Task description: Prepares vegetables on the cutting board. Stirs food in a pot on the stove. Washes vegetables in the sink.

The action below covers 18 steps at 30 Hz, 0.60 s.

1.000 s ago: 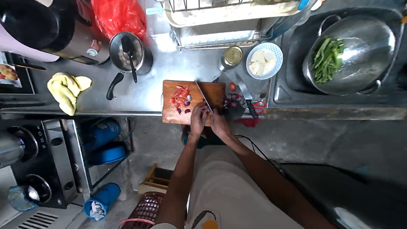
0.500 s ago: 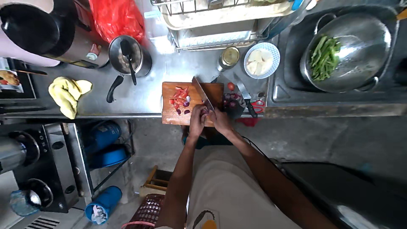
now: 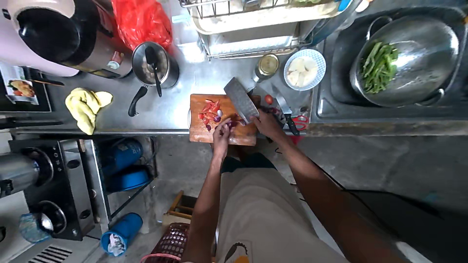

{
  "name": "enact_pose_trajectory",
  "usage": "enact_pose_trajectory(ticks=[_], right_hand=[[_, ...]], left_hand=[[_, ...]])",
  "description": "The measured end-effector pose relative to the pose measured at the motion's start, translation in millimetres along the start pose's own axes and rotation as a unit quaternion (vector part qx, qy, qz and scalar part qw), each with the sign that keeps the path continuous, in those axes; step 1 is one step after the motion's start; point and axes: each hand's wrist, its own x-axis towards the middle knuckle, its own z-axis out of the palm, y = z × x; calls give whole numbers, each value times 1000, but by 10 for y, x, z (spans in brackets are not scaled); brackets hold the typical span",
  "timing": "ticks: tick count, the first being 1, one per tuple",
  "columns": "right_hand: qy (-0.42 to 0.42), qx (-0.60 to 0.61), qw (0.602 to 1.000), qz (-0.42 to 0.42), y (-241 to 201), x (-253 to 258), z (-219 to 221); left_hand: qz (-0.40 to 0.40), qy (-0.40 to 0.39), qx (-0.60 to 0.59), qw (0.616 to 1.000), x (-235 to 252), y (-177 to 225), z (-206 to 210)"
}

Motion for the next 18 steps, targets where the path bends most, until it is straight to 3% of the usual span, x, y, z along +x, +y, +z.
enact_pose_trajectory(ticks=[6, 10, 13, 15, 18], right_hand=[[135, -92, 986, -46, 20, 35, 252], [164, -118, 977, -70, -2, 1, 271], [177, -2, 973, -150, -148, -81, 170], [138, 124, 963, -194, -313, -212, 71], [72, 230, 960, -143, -465, -390, -16]], left_hand=[[-4, -17, -7, 1000, -11, 58, 3], [5, -31, -27, 999, -23, 104, 56], [12, -36, -16, 999, -23, 147, 70], [31, -39, -1, 999, -29, 153, 72], [46, -24, 38, 998, -36, 214, 117]])
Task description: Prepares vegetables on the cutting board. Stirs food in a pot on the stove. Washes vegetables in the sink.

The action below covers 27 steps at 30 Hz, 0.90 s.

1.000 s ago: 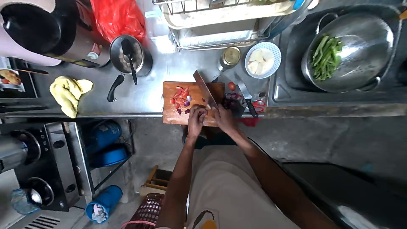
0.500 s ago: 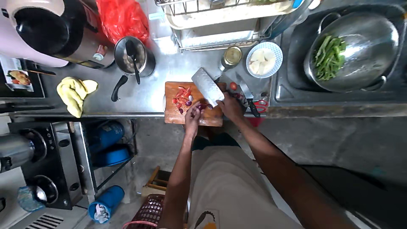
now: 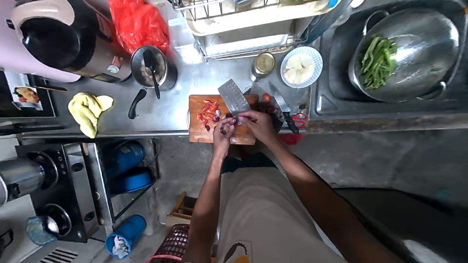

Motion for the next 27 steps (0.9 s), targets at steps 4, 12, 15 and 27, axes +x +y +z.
enact_pose_trajectory(ticks=[4, 12, 15, 27], right_hand=[[-12, 44, 997, 63, -68, -53, 7], [1, 66, 995, 71, -79, -53, 4], [5, 80, 993, 85, -72, -46, 23], [37, 41, 995, 88, -64, -67, 82]], left_hand=[[33, 4, 19, 999, 0, 84, 44], [76, -1, 14, 997, -6, 87, 57], [86, 8, 13, 996, 9, 78, 69], [115, 16, 20, 993, 4, 8, 118]])
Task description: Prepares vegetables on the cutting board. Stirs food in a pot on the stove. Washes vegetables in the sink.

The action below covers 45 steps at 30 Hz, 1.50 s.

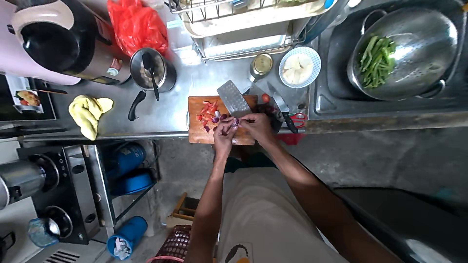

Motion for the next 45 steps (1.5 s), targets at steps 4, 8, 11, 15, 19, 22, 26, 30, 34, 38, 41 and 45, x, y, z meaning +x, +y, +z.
enact_pose_trajectory(ticks=[4, 8, 11, 15, 19, 22, 26, 30, 34, 38, 41, 45], right_hand=[[-1, -6, 1000, 13, 8, 24, -19], [-9, 3, 1000, 25, -16, 8, -45], [-8, -12, 999, 35, -50, -38, -63], [4, -41, 999, 17, -81, -74, -48], [17, -127, 991, -28, -120, -70, -35], [6, -152, 988, -34, -109, -70, -39], [0, -147, 988, -43, -45, -74, -55], [3, -132, 991, -35, 6, -59, -95], [2, -135, 991, -20, 44, -59, -175], [30, -148, 988, 10, 95, -61, -264], [77, -227, 971, 2, 196, 90, -378], [119, -335, 933, 51, 391, 306, -541]], left_hand=[[-6, 7, 2, 1000, 5, 4, 18], [0, 12, 8, 1000, 14, 2, 30], [2, 11, 13, 1000, 18, 11, 48], [6, 16, 22, 1000, 25, 16, 59], [-14, 13, 35, 999, 23, 30, 58], [-22, -2, 86, 996, 33, 14, 29], [-22, -31, 100, 994, 28, 19, 20], [-72, -33, 48, 996, -2, 16, 34], [-113, -25, -3, 993, -21, 45, 35], [-125, -21, -13, 992, -11, 21, 20], [-126, -17, -10, 992, -2, -14, 13], [-161, -6, -78, 984, -14, -59, 7]])
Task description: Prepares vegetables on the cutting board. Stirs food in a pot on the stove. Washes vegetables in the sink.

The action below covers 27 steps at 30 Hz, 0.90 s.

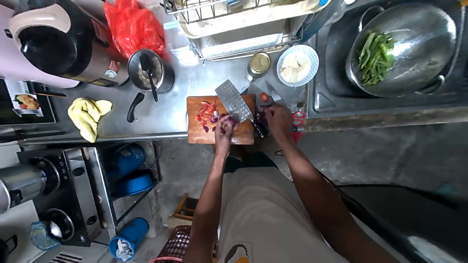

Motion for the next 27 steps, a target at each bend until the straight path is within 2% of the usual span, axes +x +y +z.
enact_pose_trajectory(ticks=[3, 6, 9, 12, 16, 20, 27], right_hand=[[13, -34, 999, -4, 86, 4, 29], [-8, -32, 999, -30, 129, -29, 105], [-14, 21, 994, -104, 181, -114, 190], [-29, 82, 978, -191, 102, -247, 191], [-47, 155, 946, -282, -101, -338, 240], [-72, 211, 936, -272, -259, -404, 240], [-89, 294, 936, -174, -330, -392, 227]], left_hand=[[-44, 11, -86, 995, 5, -28, -15], [-96, 33, -151, 983, 6, -28, -22], [-129, 55, -186, 973, 14, -22, -6], [-136, 57, -187, 971, 16, -26, 7], [-118, 33, -119, 985, -24, 36, 65], [-82, 30, -63, 994, -50, 79, 131], [-30, 37, -13, 999, -62, 66, 119]])
